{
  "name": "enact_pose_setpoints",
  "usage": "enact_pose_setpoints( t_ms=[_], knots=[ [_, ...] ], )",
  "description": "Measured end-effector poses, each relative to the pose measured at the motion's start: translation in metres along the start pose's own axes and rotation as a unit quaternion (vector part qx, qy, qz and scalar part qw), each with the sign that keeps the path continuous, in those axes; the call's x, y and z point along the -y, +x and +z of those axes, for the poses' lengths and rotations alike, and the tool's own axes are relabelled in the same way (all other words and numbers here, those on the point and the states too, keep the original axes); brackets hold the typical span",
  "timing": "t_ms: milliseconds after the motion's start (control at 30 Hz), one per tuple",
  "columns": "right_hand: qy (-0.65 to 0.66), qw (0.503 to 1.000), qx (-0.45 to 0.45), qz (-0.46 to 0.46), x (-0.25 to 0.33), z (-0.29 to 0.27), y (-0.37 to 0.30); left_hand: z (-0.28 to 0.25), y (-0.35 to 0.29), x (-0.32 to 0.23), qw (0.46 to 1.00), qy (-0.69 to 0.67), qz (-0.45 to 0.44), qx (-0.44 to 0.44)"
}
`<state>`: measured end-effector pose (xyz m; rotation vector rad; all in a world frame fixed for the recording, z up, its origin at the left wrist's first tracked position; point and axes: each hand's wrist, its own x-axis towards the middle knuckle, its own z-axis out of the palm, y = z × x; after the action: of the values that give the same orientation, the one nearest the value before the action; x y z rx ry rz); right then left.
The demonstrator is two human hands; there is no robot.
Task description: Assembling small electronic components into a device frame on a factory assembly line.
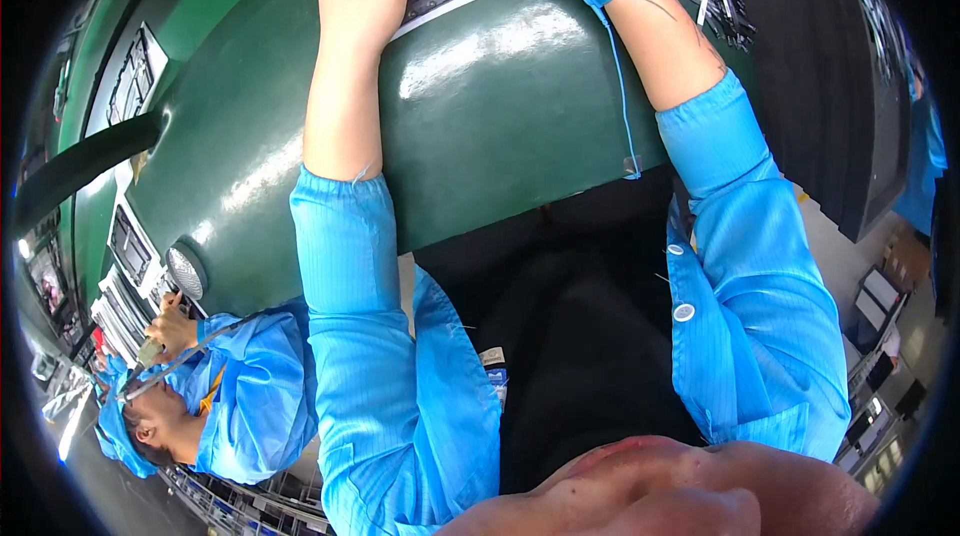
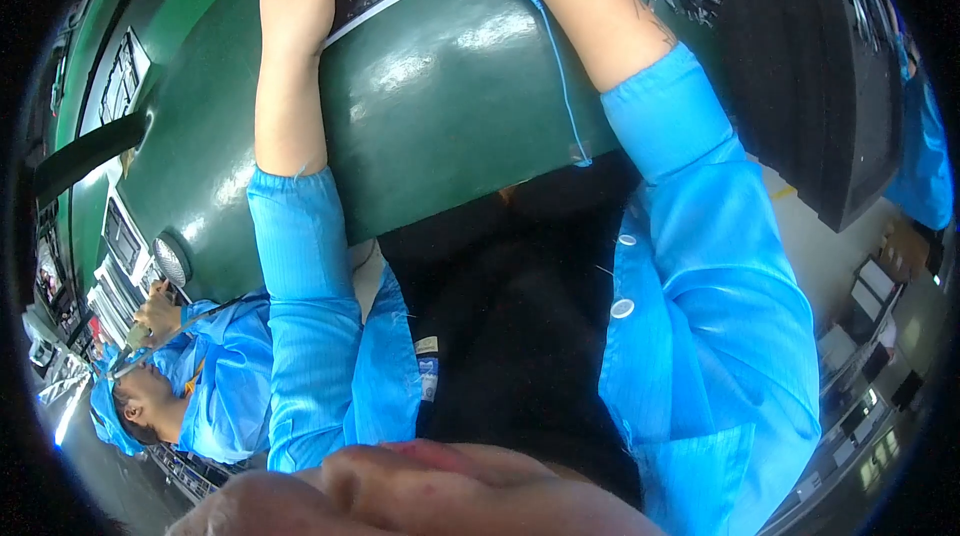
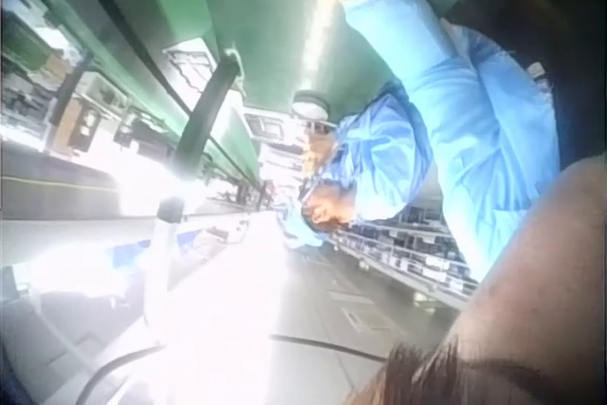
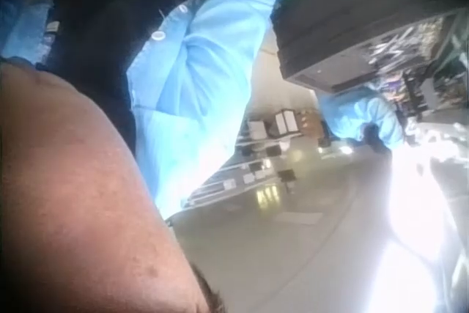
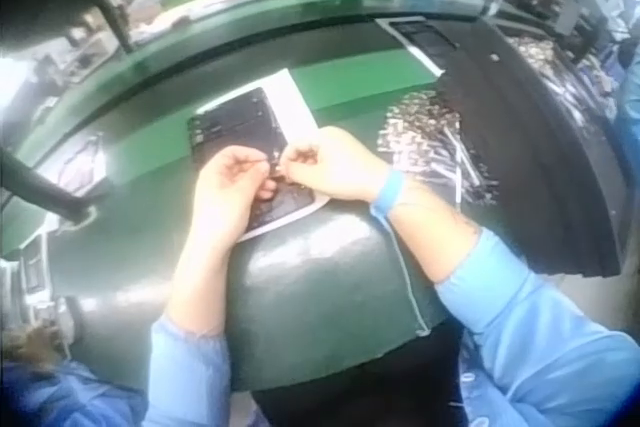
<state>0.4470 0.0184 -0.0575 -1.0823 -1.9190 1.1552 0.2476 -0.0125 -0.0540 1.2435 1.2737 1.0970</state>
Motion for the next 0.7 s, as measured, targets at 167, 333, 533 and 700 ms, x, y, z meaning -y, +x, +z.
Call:
enact_pose_setpoints(
  t_ms=[167,333,533,700],
  knots=[
    [0.001,1.000,0.001,-0.010,0.001,-0.002,0.000,0.000,-0.001,-0.006,1.000,0.005,0.003,0.006],
    [0.016,1.000,0.002,-0.005,0.000,-0.003,0.001,0.001,0.002,-0.004,1.000,0.010,0.005,0.007],
    [0.014,1.000,0.005,0.021,0.012,-0.005,-0.002,0.005,-0.003,-0.013,1.000,0.027,-0.014,-0.009],
    [0.084,0.995,0.041,0.035,0.010,-0.009,-0.003,0.000,-0.001,-0.005,1.000,0.000,0.000,0.006]
  ],
)
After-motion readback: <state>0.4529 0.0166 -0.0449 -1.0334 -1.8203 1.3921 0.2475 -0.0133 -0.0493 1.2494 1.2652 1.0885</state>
